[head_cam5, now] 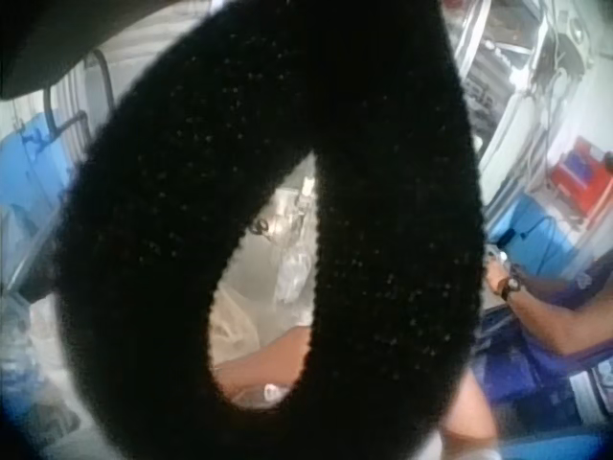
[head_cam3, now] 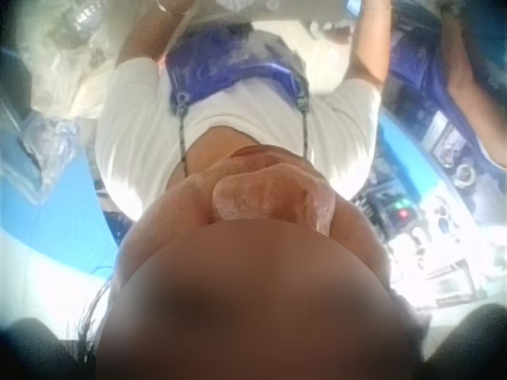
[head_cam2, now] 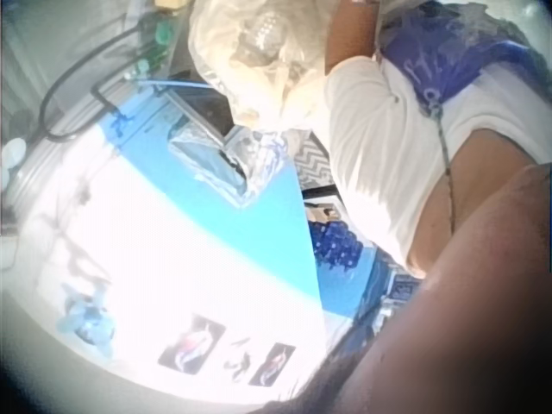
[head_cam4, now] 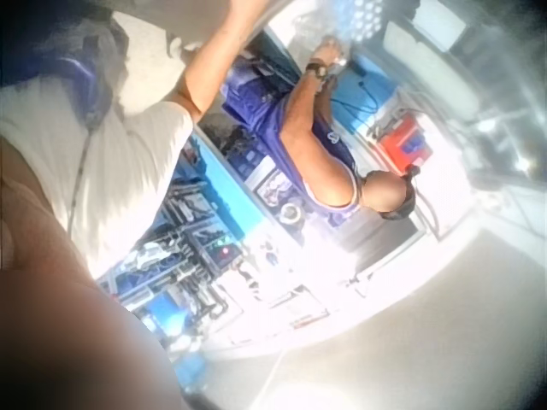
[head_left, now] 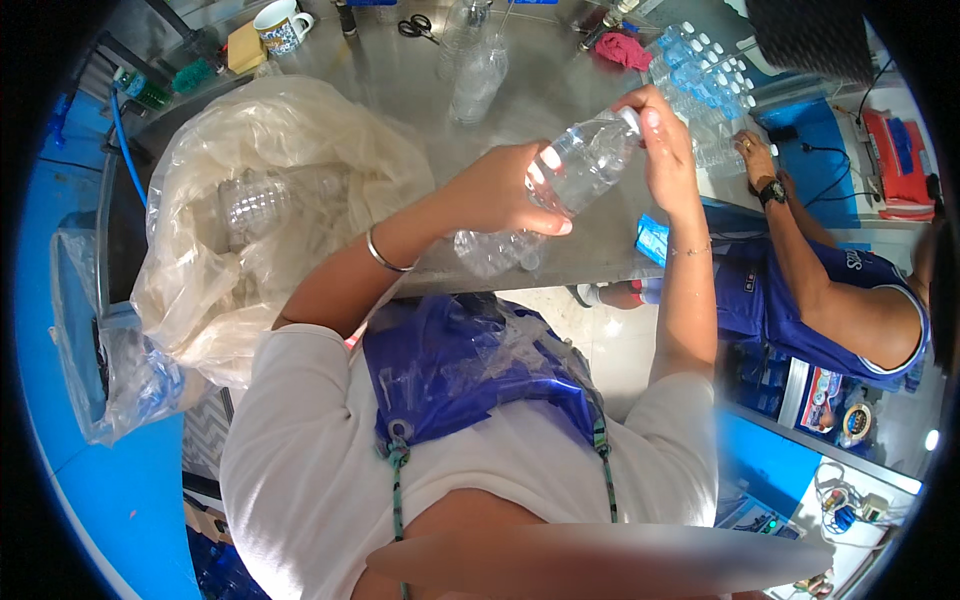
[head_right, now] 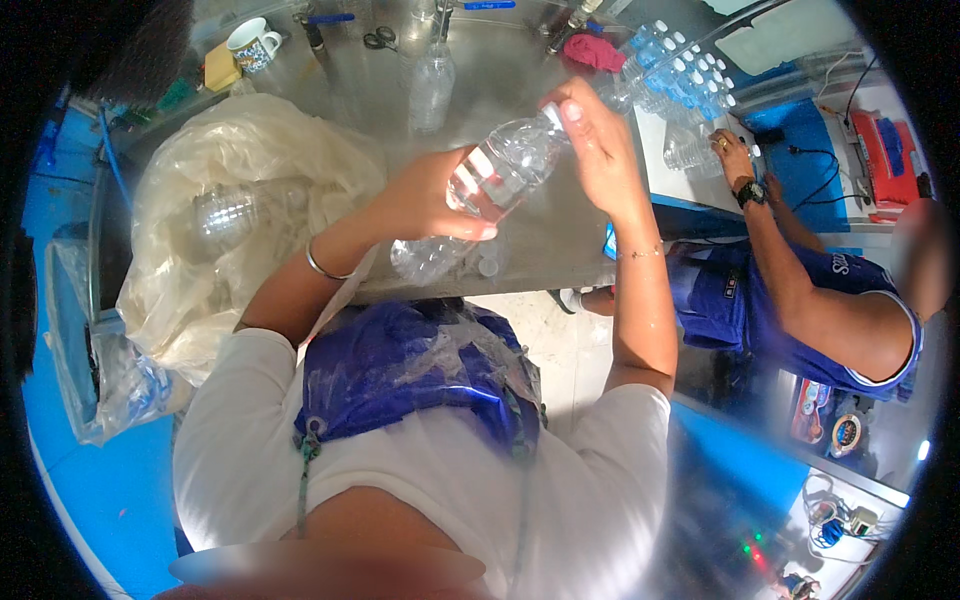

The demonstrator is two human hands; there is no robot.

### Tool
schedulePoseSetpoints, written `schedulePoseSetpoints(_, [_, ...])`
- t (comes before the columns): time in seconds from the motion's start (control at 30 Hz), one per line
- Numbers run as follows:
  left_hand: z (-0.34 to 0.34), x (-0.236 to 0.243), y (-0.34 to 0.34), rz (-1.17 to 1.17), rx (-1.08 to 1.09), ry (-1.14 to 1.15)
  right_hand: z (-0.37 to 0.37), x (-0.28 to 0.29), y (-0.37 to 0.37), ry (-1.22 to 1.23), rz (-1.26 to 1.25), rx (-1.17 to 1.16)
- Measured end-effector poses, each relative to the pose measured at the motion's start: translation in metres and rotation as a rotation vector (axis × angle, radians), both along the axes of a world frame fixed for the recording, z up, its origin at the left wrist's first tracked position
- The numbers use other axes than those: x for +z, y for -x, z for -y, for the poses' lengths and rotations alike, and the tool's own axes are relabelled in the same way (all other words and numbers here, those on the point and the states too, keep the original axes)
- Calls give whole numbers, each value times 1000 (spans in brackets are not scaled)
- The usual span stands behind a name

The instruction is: The person repeatedly picks up empty plastic bottles from a metal table, screws on white caps, and places the capped bottles into a large plastic bag. The person also handles a red and white striped cloth at the end.

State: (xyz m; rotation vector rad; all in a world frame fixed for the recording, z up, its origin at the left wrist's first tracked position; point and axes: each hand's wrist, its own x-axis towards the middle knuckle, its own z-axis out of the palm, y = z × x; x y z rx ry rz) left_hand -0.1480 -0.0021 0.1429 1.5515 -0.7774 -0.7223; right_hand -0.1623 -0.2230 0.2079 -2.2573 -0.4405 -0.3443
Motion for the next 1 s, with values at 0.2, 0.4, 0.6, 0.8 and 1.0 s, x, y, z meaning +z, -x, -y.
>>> schedulePoseSetpoints(0.2, [2,-7,8,-925,-690,484,-13,4,14,-196,215,151])
schedulePoseSetpoints(0.4, [8,-6,13,-709,-565,478,-12,10,9,-81,343,216])
schedulePoseSetpoints(0.6, [-7,2,6,-82,-88,105,-3,2,12,98,50,-23])
schedulePoseSetpoints(0.8, [-6,-6,12,-1090,-721,465,3,-7,9,-185,340,242])
schedulePoseSetpoints(1.0, [3,-14,-5,-408,-410,247,11,-17,2,-22,170,130])
